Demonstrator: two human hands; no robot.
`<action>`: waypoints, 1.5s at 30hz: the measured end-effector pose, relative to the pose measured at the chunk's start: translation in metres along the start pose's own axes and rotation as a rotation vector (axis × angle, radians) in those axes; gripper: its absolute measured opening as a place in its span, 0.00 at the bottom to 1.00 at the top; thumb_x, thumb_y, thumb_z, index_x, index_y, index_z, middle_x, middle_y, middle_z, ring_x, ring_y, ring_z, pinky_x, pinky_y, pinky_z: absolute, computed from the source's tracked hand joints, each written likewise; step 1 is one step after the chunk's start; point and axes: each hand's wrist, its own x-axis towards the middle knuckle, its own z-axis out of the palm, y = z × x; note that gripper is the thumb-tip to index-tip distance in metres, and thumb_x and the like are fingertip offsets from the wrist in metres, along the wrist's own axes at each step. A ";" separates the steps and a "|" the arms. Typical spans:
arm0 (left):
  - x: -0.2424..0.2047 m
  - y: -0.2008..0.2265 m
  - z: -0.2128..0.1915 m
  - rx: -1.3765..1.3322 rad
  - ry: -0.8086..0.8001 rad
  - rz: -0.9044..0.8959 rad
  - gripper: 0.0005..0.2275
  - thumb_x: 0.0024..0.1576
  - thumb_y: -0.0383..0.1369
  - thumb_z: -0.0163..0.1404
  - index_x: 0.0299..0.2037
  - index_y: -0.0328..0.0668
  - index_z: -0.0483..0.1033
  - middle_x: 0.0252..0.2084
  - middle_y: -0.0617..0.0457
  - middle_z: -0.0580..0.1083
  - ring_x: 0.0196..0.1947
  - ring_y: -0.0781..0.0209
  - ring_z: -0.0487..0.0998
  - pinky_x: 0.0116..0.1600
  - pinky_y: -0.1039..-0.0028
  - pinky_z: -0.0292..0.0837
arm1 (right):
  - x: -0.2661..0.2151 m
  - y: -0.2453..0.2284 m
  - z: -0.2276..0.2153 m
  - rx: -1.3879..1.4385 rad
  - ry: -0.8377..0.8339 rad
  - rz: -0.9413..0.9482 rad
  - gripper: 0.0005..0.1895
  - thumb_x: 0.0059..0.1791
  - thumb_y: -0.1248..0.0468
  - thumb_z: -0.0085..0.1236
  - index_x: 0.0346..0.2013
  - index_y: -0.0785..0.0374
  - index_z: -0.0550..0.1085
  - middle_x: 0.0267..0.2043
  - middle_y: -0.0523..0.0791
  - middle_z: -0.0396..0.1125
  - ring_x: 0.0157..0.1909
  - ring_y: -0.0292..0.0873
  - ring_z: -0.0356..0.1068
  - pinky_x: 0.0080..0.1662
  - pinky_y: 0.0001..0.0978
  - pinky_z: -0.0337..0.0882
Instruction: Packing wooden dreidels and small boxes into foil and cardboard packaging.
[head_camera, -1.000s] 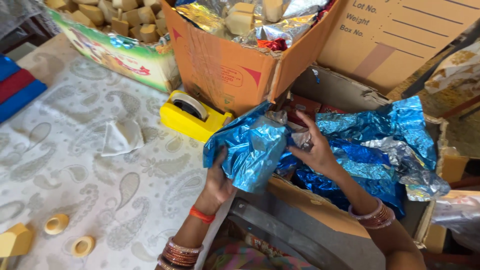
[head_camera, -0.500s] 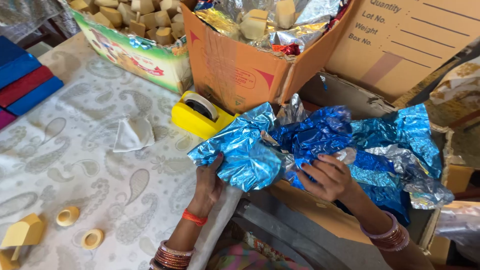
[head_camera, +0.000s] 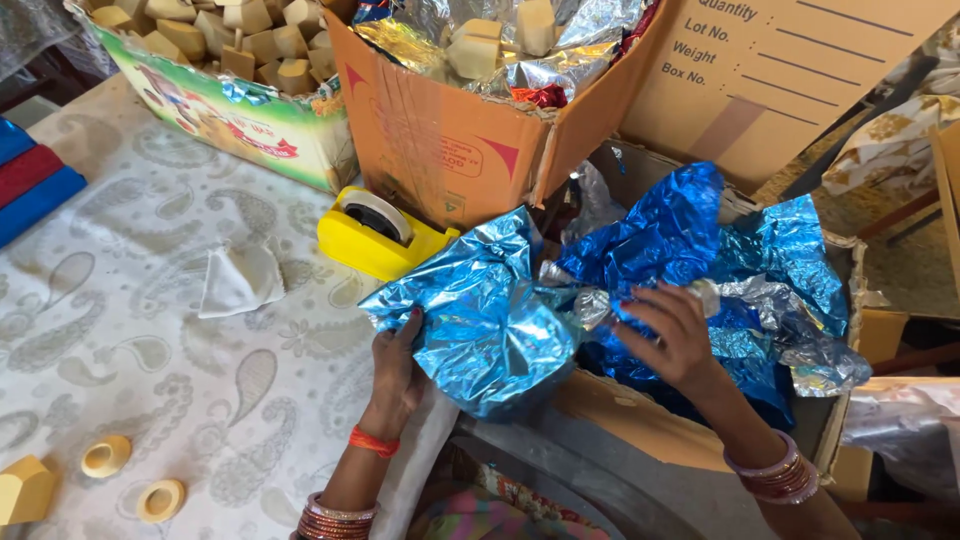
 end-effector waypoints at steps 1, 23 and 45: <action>-0.002 0.000 0.007 0.000 -0.002 -0.001 0.14 0.63 0.28 0.49 0.56 0.26 0.70 0.50 0.41 0.77 0.45 0.52 0.81 0.52 0.61 0.79 | -0.011 0.006 0.003 -0.002 -0.001 0.000 0.09 0.44 0.68 0.67 0.37 0.56 0.78 0.49 0.45 0.70 0.55 0.48 0.69 0.57 0.47 0.71; 0.096 -0.104 -0.108 -0.519 -0.503 -0.233 0.11 0.69 0.28 0.41 0.58 0.35 0.70 0.44 0.45 0.77 0.42 0.54 0.80 0.48 0.71 0.77 | -0.015 0.123 -0.004 0.382 -0.271 0.991 0.34 0.47 0.63 0.71 0.62 0.68 0.64 0.61 0.53 0.64 0.61 0.47 0.65 0.58 0.35 0.66; -0.091 0.048 0.060 0.575 -0.163 0.110 0.57 0.41 0.24 0.63 0.76 0.53 0.29 0.69 0.43 0.61 0.59 0.51 0.72 0.56 0.61 0.76 | 0.203 -0.047 0.021 0.580 -0.780 0.560 0.32 0.52 0.51 0.57 0.67 0.52 0.58 0.19 0.54 0.67 0.22 0.54 0.73 0.30 0.50 0.70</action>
